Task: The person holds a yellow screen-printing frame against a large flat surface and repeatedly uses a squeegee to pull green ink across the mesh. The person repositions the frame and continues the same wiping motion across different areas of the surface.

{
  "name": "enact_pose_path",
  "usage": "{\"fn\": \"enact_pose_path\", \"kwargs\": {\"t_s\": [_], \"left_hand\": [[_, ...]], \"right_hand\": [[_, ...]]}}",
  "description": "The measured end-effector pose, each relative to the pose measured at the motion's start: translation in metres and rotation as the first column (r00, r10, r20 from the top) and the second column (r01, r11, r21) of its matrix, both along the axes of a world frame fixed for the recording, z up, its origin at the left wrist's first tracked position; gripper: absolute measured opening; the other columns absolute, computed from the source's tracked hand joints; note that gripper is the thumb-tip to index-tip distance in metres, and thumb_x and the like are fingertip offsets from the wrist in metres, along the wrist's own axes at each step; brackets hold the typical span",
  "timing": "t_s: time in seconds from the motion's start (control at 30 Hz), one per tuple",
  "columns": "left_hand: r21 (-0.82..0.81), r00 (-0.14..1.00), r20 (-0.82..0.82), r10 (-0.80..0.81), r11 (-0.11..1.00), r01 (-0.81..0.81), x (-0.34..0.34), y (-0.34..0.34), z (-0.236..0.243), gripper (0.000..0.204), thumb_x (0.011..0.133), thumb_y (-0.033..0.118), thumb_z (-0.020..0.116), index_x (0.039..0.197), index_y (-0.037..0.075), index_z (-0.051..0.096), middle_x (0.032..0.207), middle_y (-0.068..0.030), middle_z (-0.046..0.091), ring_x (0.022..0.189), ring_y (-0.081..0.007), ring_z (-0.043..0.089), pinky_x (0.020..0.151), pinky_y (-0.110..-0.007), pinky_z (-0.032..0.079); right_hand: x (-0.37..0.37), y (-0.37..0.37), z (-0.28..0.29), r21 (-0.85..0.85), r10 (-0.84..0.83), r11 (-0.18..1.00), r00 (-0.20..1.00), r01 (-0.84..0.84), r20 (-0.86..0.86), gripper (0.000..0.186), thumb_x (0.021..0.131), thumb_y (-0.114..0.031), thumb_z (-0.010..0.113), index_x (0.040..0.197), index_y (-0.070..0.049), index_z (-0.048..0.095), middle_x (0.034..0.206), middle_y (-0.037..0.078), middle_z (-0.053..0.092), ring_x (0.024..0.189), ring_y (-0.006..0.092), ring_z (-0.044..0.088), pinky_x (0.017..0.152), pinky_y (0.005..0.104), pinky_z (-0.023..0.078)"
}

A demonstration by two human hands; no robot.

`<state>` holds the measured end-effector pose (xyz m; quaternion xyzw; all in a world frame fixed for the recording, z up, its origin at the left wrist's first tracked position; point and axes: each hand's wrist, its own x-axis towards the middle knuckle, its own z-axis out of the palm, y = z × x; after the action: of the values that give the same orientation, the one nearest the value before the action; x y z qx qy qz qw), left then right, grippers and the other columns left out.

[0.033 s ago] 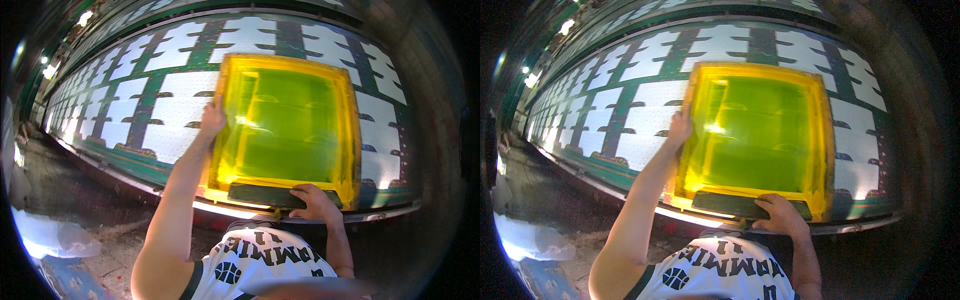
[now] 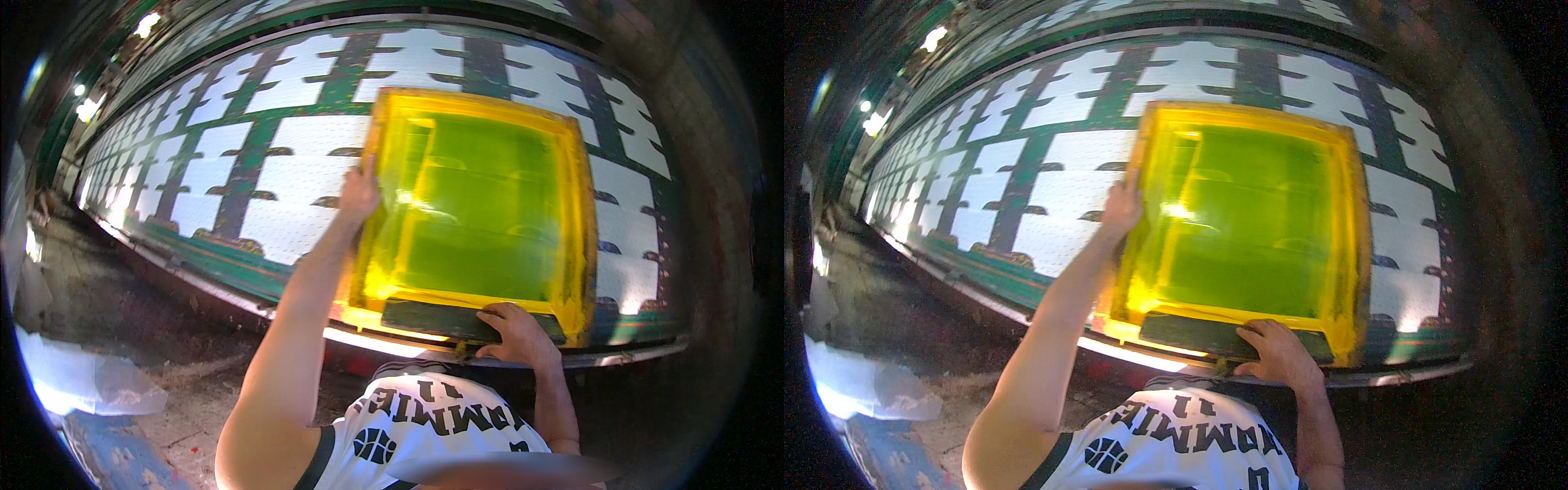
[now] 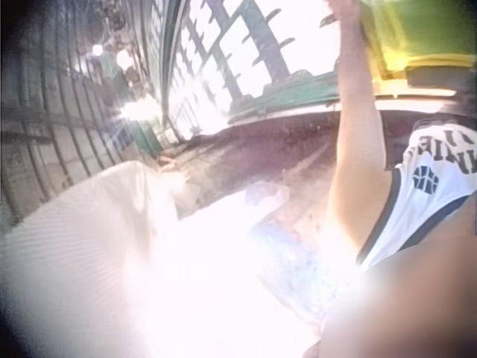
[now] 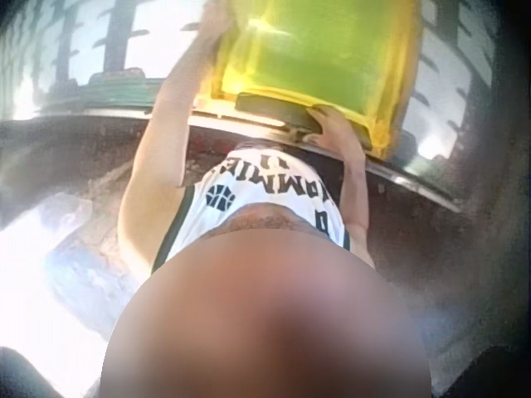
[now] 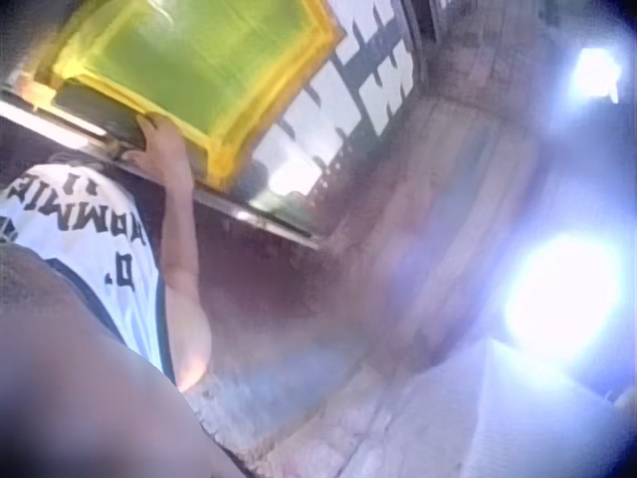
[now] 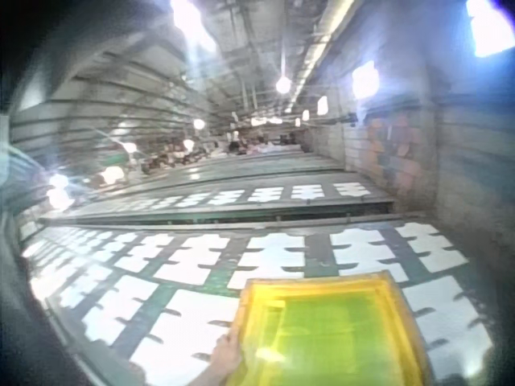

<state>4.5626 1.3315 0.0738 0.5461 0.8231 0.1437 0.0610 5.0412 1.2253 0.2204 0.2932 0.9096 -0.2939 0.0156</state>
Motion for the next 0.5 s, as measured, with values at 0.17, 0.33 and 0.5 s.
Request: {"fn": "enact_pose_path", "kwargs": {"t_s": [0.17, 0.33, 0.5], "left_hand": [[0.014, 0.999, 0.02, 0.046, 0.999, -0.046, 0.004, -0.007, 0.009, 0.066, 0.107, 0.024, 0.053, 0.17, 0.012, 0.039, 0.138, -0.0316, 0.058, 0.127, -0.0466, 0.06, 0.106, -0.058, 0.055], [0.131, 0.995, 0.098, 0.035, 0.99, -0.047, 0.004, -0.008, 0.012, 0.058, 0.111, 0.028, 0.054, 0.166, 0.011, 0.046, 0.138, -0.0319, 0.06, 0.127, -0.0475, 0.061, 0.106, -0.057, 0.056], [0.095, 0.985, 0.169, 0.027, 0.995, -0.043, 0.0, -0.012, 0.018, 0.056, 0.112, 0.028, 0.051, 0.165, 0.01, 0.047, 0.142, -0.0328, 0.057, 0.129, -0.0486, 0.059, 0.107, -0.057, 0.056]], "right_hand": [[-0.033, -0.008, -0.001, 0.097, -0.003, 0.995, 0.995, -0.007, 0.103, 0.057, 0.077, -0.006, 0.084, 0.132, -0.003, 0.073, 0.128, 0.02, 0.073, 0.122, 0.041, 0.068, 0.108, 0.0493, 0.056], [-0.048, -0.017, -0.02, 0.243, -0.199, 0.957, 0.968, 0.157, 0.156, 0.056, 0.071, -0.002, 0.082, 0.127, -0.004, 0.075, 0.118, 0.018, 0.075, 0.112, 0.0409, 0.072, 0.099, 0.0502, 0.059], [-0.062, -0.032, -0.036, 0.285, -0.339, 0.917, 0.921, 0.278, 0.194, 0.053, 0.068, 0.001, 0.084, 0.12, -0.005, 0.078, 0.117, 0.017, 0.076, 0.11, 0.0403, 0.072, 0.098, 0.048, 0.059]]}}
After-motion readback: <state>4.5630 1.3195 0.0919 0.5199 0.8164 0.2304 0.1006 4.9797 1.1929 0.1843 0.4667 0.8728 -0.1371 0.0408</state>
